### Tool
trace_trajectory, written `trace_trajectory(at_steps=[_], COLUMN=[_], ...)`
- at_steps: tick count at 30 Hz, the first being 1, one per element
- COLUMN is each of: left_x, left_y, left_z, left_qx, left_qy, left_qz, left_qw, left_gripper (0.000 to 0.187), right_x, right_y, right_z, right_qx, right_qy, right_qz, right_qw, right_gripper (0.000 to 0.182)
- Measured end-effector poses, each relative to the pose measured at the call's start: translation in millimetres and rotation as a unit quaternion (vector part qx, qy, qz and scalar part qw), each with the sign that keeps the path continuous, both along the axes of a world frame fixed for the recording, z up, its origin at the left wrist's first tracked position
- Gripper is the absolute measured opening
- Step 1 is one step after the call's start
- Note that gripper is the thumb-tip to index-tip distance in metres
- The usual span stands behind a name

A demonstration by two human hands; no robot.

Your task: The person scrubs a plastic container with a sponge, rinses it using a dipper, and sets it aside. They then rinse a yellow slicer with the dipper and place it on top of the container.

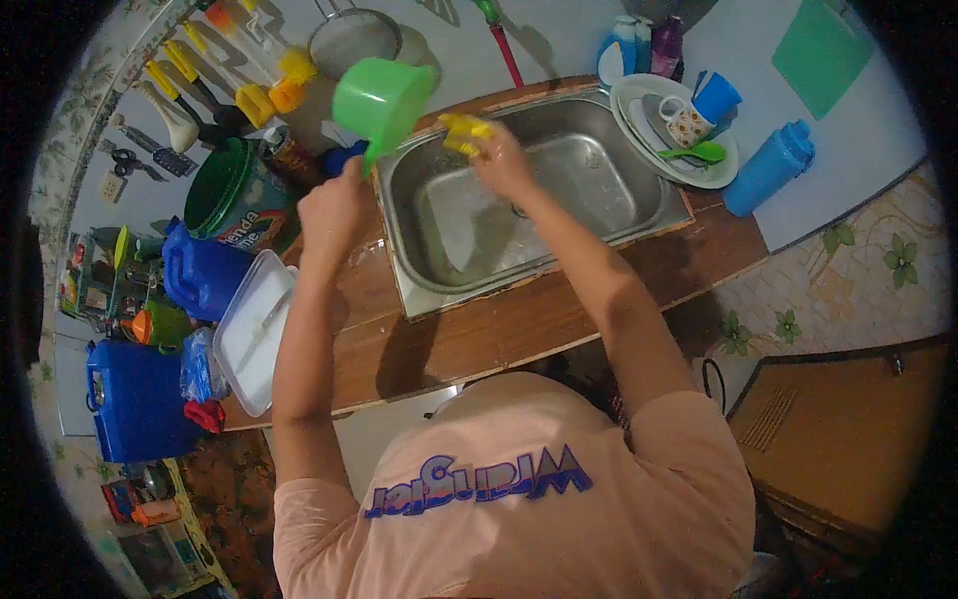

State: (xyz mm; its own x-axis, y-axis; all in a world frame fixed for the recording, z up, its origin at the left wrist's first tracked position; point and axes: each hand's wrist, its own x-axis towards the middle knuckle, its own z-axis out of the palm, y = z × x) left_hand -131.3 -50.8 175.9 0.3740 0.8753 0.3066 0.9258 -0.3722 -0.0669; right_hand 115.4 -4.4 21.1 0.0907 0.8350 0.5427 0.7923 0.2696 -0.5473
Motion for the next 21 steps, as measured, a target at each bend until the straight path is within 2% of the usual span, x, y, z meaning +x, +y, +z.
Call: trace_trajectory(at_steps=[1, 2, 3, 5, 8, 11, 12, 13, 14, 15, 18, 21], left_x=[-11.3, -23.9, -39.6, -66.6, -100.0, -142.9, -158.1, -168.5, -177.9, -192.1, -218.5, -226.2], left_y=[-1.4, -1.6, 1.3, 1.6, -0.8, 15.4, 22.0, 29.3, 37.8, 49.8, 74.8, 84.4], left_z=[6.7, 11.4, 13.6, 24.7, 54.2, 62.9, 65.4, 68.5, 71.3, 69.5, 60.9, 57.9], left_qx=[0.006, 0.012, 0.031, 0.054, 0.075, 0.106, 0.092, 0.074, 0.056, 0.049, 0.03, 0.022], left_qy=[-0.003, -0.006, -0.012, -0.024, -0.065, -0.063, -0.055, -0.054, -0.053, -0.04, -0.023, -0.036], left_qz=[0.018, 0.036, 0.065, 0.121, 0.199, 0.265, 0.286, 0.307, 0.328, 0.34, 0.364, 0.352], left_qw=[1.0, 0.999, 0.997, 0.991, 0.975, 0.956, 0.952, 0.947, 0.942, 0.938, 0.931, 0.935], left_gripper=[0.025, 0.024, 0.024, 0.026, 0.03, 0.033, 0.035, 0.037, 0.038, 0.039, 0.041, 0.041], right_x=[16.5, 29.8, 38.7, 50.9, 45.5, 39.1, 36.6, 30.9, 26.4, 23.3, 7.9, 3.4], right_y=[18.9, 27.5, 23.5, 14.5, 6.2, -2.5, -7.3, -16.0, -23.5, -28.5, -53.5, -73.9], right_z=[-11.7, -19.4, -19.7, -14.8, -7.4, -6.8, -5.1, 4.2, 8.7, 0.2, -15.1, -16.8], right_qx=[-0.052, -0.104, -0.143, -0.211, -0.19, -0.132, -0.142, -0.147, -0.146, -0.018, 0.05, 0.127], right_qy=[0.131, 0.259, 0.387, 0.616, 0.67, 0.518, 0.348, 0.166, -0.022, -0.097, -0.261, -0.343], right_qz=[-0.031, -0.062, -0.043, -0.005, -0.018, 0.014, 0.024, 0.032, 0.037, 0.134, 0.151, 0.193], right_qw=[0.99, 0.958, 0.91, 0.759, 0.717, 0.845, 0.926, 0.975, 0.988, 0.986, 0.952, 0.911], right_gripper=[0.025, 0.027, 0.032, 0.044, 0.049, 0.048, 0.049, 0.049, 0.05, 0.047, 0.039, 0.032])
